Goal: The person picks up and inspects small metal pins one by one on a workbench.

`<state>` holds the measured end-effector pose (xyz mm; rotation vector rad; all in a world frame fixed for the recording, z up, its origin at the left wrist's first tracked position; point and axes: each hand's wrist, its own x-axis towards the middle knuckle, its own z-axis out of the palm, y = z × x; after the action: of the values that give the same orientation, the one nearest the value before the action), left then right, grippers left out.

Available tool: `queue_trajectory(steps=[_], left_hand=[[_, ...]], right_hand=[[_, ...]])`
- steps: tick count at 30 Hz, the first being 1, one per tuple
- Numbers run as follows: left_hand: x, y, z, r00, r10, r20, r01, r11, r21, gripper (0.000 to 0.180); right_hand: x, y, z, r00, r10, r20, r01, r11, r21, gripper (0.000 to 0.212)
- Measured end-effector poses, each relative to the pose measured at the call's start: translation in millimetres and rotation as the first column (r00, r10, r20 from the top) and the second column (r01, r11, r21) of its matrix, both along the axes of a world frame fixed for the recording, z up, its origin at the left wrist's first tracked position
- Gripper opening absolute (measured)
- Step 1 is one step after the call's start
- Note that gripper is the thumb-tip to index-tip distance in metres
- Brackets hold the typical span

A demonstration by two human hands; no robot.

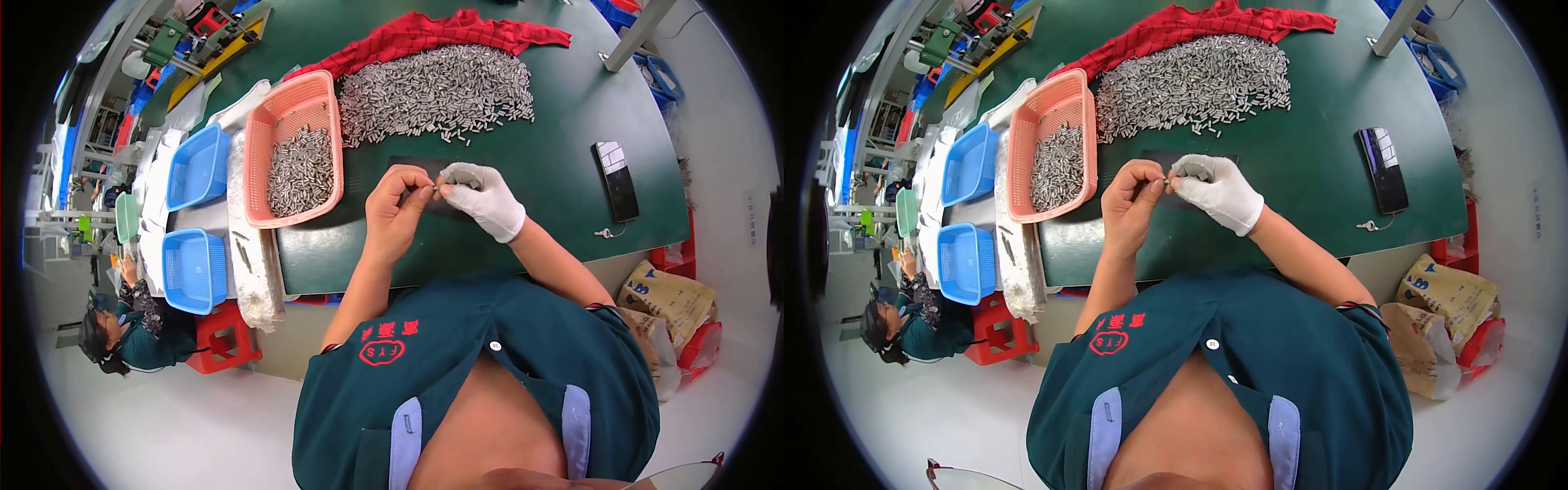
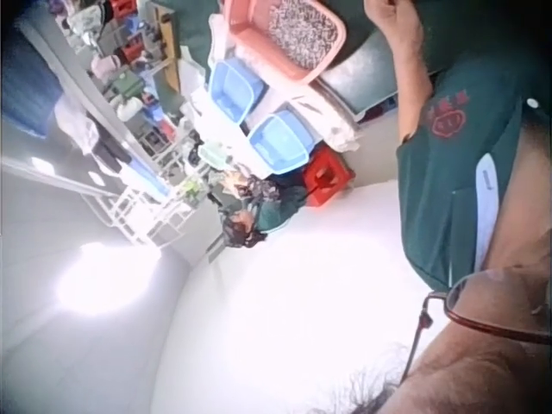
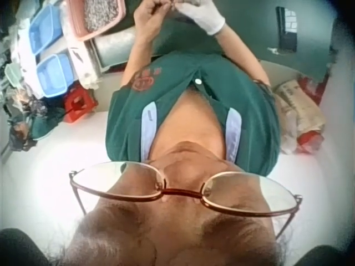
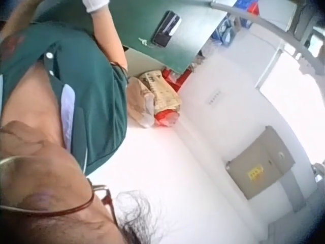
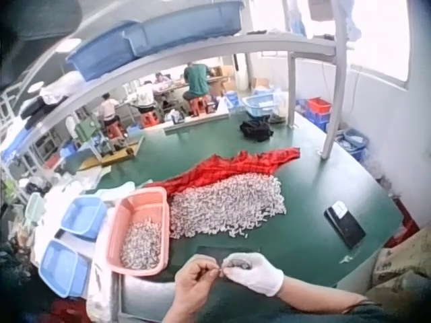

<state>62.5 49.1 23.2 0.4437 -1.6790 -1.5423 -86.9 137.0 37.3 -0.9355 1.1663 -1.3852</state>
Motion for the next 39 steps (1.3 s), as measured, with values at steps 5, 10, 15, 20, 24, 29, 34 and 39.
queue_trajectory(steps=[5, 10, 15, 20, 24, 29, 34, 39], left_hand=[[-3.0, 1.7, 16.6, 0.991, 0.059, 0.116, -0.027, 0.964, -0.264, 0.005], [-7.0, 5.2, 18.4, 0.996, 0.013, 0.085, 0.000, 0.988, -0.152, 0.004], [-4.5, 4.8, 27.1, 0.982, -0.038, 0.183, 0.041, 0.999, -0.014, 0.011], [-6.6, 3.6, 34.1, 0.962, -0.155, 0.223, 0.137, 0.986, 0.094, 0.012], [-8.7, 2.6, 34.6, 0.962, -0.161, 0.222, 0.162, 0.987, 0.010, 0.011], [-7.1, -0.9, 34.5, 0.950, -0.150, 0.274, 0.156, 0.988, 0.000, 0.008], [-5.5, -3.3, 33.3, 0.955, -0.104, 0.278, 0.119, 0.992, -0.037, 0.007], [-3.4, -7.5, 27.4, 0.966, -0.103, 0.236, 0.112, 0.993, -0.028, 0.007]], right_hand=[[-1.5, 5.0, -1.6, 0.998, -0.063, 0.000, 0.063, 0.996, 0.062, 0.020], [1.2, 8.9, 5.2, 0.973, -0.158, 0.168, 0.148, 0.986, 0.071, 0.017], [-11.7, 7.6, -5.7, 0.914, -0.091, 0.396, 0.100, 0.995, -0.002, 0.015], [-15.1, 5.1, -6.3, 0.867, 0.040, 0.498, -0.007, 0.998, -0.067, 0.016], [-15.1, 2.8, -7.5, 0.873, 0.046, 0.485, -0.031, 0.999, -0.039, 0.016], [-15.3, -0.1, -7.5, 0.928, 0.010, 0.372, -0.007, 1.000, -0.010, 0.015], [-12.6, -3.4, -6.6, 0.947, -0.034, 0.319, 0.027, 0.999, 0.026, 0.015], [-11.5, -7.4, -8.8, 0.943, -0.016, 0.333, 0.002, 0.999, 0.043, 0.016]])
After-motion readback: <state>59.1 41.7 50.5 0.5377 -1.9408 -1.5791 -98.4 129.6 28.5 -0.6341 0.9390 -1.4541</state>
